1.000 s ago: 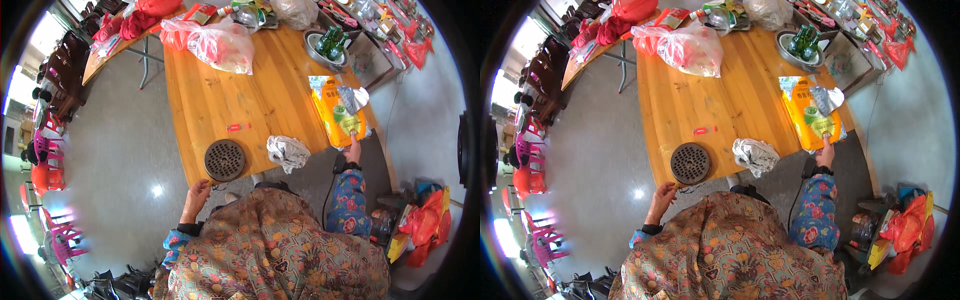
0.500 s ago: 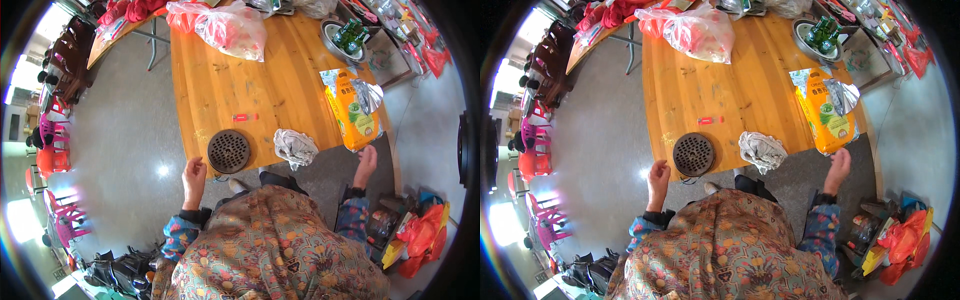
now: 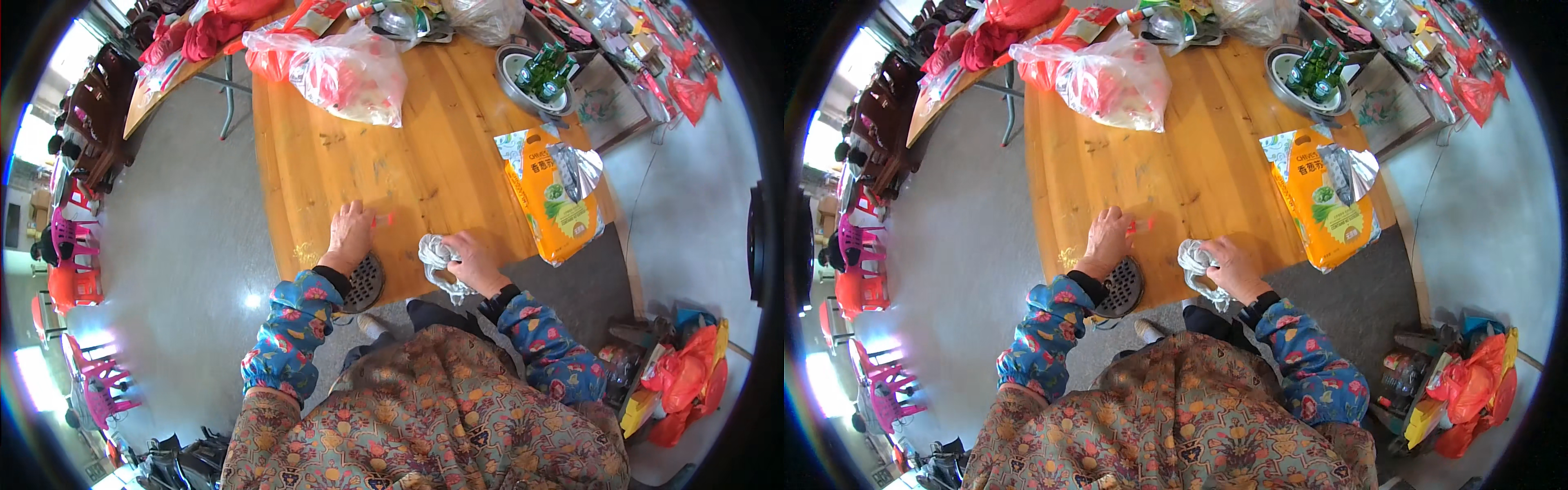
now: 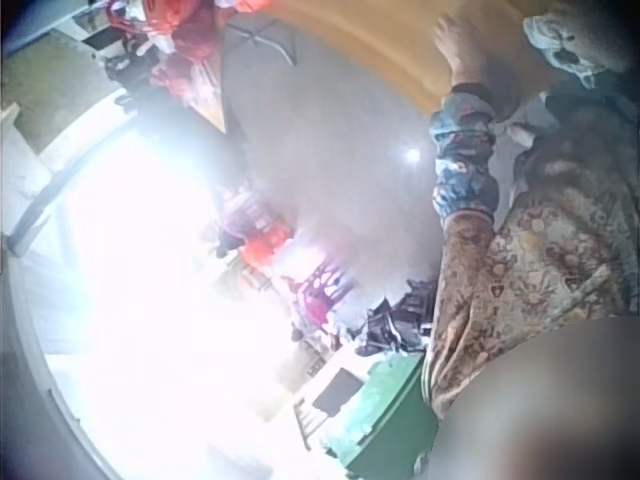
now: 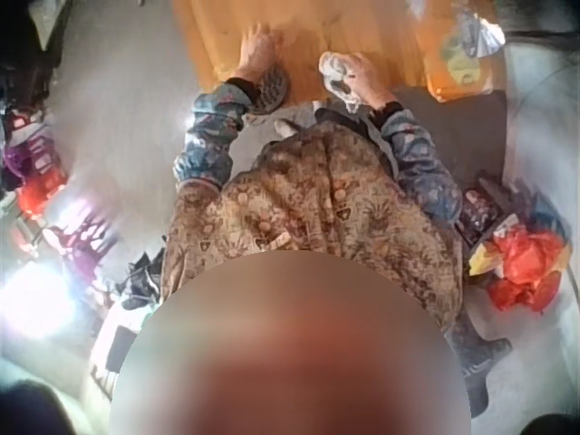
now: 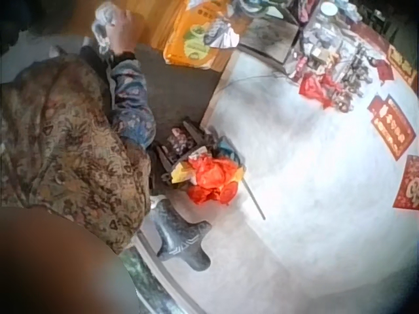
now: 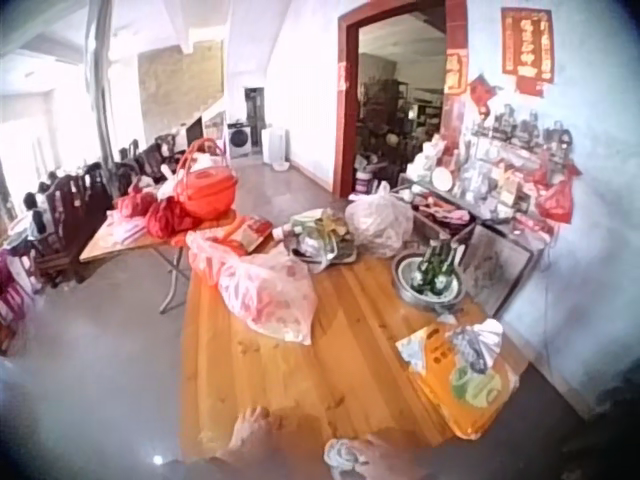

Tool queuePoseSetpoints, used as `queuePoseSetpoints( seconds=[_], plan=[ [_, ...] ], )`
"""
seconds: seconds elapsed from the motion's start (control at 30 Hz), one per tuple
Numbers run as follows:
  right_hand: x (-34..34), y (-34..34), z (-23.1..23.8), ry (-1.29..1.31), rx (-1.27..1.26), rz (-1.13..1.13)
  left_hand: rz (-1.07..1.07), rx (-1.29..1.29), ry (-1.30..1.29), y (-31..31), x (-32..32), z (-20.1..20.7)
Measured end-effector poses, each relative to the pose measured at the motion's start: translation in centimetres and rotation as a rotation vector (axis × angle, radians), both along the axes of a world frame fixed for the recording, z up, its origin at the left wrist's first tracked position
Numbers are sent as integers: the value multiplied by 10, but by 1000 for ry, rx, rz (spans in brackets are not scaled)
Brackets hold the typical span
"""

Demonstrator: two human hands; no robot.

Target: The person moves bags of food, a plastic container of medical supplies, and metal trays across a table before wiping the surface with a cloth.

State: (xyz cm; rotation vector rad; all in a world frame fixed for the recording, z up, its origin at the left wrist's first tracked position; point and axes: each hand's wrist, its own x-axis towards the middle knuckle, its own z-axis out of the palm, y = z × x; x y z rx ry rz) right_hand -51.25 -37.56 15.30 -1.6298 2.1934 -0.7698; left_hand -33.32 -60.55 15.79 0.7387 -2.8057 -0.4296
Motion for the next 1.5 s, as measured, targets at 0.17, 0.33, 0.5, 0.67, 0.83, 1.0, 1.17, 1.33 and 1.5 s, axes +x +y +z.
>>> queuePoseSetpoints(
  seconds=[0.17,0.33,0.5,0.67,0.83,1.0,1.17,1.33,1.5],
  plan=[
    [-70,-54,58,-544,-80,-341,36,54,-90,-8,-9,-12],
    [-185,-147,91,-836,-568,-462,90,156,-47,-11,-9,-5],
    [-283,-221,63,-228,-202,-212,112,164,-39,-12,-9,-3],
    [-242,-225,60,268,231,138,289,263,19,-8,8,23],
    [-147,-144,52,316,195,411,426,346,95,10,27,52],
    [-148,-110,11,321,142,584,417,414,121,27,27,54],
    [-195,-191,29,367,-226,402,324,440,94,27,12,48],
    [-253,-269,33,458,-188,-66,313,446,81,30,-1,57],
    [-236,-277,-35,362,-64,-271,394,507,107,32,8,57]
  ],
)
